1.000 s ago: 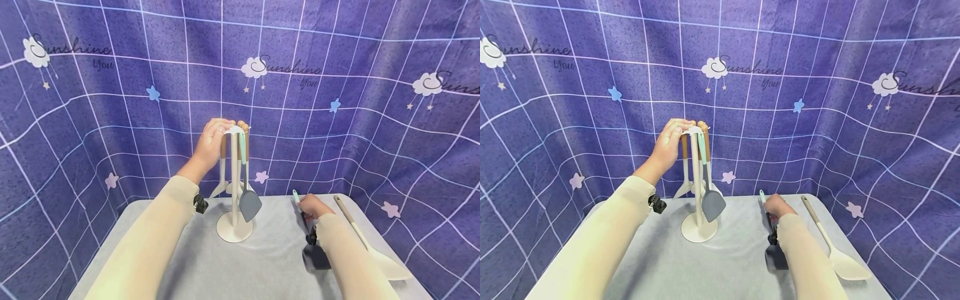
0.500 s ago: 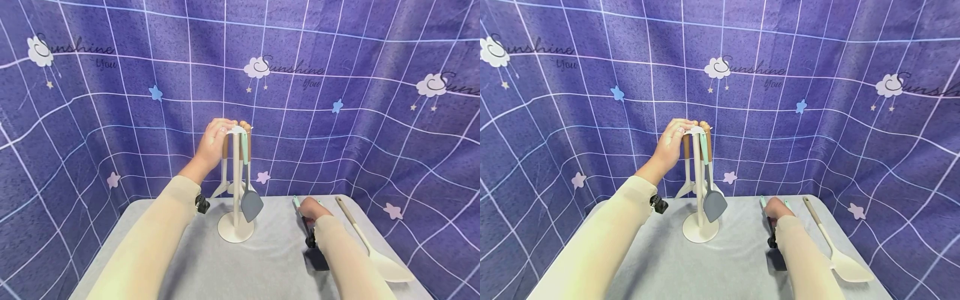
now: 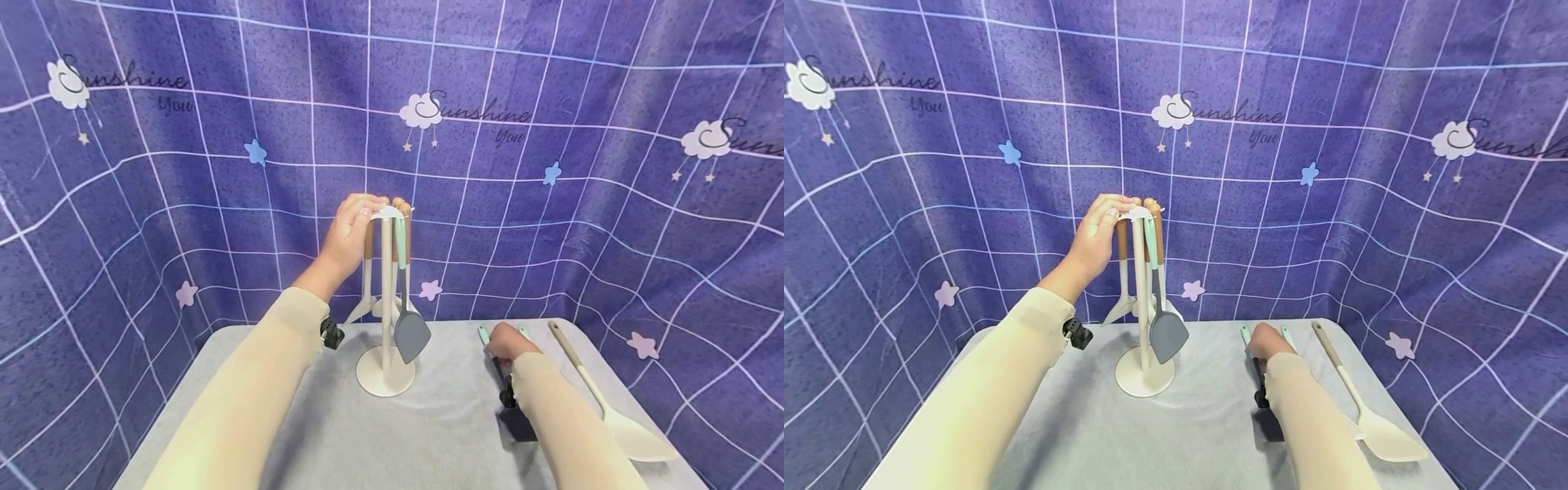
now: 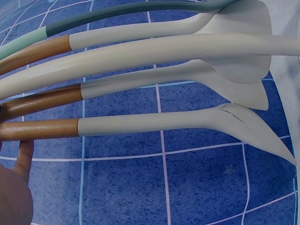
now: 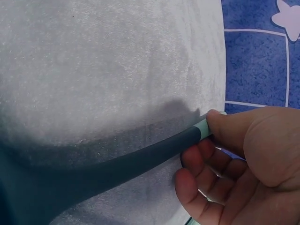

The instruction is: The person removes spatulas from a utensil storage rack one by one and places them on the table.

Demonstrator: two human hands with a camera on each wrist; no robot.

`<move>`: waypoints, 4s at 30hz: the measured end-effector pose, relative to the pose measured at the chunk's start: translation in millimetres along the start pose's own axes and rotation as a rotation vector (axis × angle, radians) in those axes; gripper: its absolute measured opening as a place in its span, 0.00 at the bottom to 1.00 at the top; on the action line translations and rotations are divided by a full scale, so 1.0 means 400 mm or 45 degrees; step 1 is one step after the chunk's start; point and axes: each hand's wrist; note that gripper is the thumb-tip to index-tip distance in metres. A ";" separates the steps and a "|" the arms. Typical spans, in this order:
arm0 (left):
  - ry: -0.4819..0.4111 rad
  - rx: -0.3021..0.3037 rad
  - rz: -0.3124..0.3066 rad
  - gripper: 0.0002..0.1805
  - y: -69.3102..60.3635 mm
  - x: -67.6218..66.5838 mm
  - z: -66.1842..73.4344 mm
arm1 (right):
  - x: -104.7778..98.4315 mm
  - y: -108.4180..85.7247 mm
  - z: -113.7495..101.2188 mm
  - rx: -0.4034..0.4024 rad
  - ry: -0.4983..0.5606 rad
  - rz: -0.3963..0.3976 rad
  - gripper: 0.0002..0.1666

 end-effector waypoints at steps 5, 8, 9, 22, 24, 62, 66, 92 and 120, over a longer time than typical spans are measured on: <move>0.071 -0.040 -0.024 0.20 -0.001 -0.003 0.050 | -0.001 0.009 0.005 0.009 -0.039 -0.006 0.26; 0.076 -0.056 -0.016 0.19 0.001 0.001 0.059 | 0.010 0.043 0.031 0.012 -0.056 -0.019 0.24; 0.072 -0.057 -0.012 0.19 0.001 0.003 0.061 | 0.012 0.056 0.040 0.018 -0.062 -0.027 0.23; 0.092 -0.094 -0.013 0.20 -0.001 0.001 0.056 | -0.136 0.054 -0.091 -0.211 -0.112 0.177 0.21; 0.099 -0.100 -0.018 0.21 -0.001 0.000 0.056 | -0.163 0.057 -0.127 -0.294 -0.084 0.222 0.22; 0.072 -0.057 0.007 0.21 0.000 -0.001 0.047 | -0.363 -0.219 -0.659 -1.042 0.576 0.383 0.30; 0.093 -0.064 0.001 0.22 -0.002 0.002 0.047 | -0.364 -0.212 -0.657 -1.058 0.607 0.363 0.29; 0.009 -0.103 0.070 0.22 -0.006 0.022 0.063 | -0.378 -0.193 -0.638 -1.112 0.532 0.311 0.28; 0.631 -0.075 -0.004 0.24 -0.006 0.021 0.148 | -0.370 -0.182 -0.622 -1.092 0.563 0.365 0.27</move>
Point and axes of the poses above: each hand's wrist, its own y-axis towards the middle knuckle, its own x-axis out of the palm, z = x × y, and after that the axes turned 4 degrees about x, right-handed
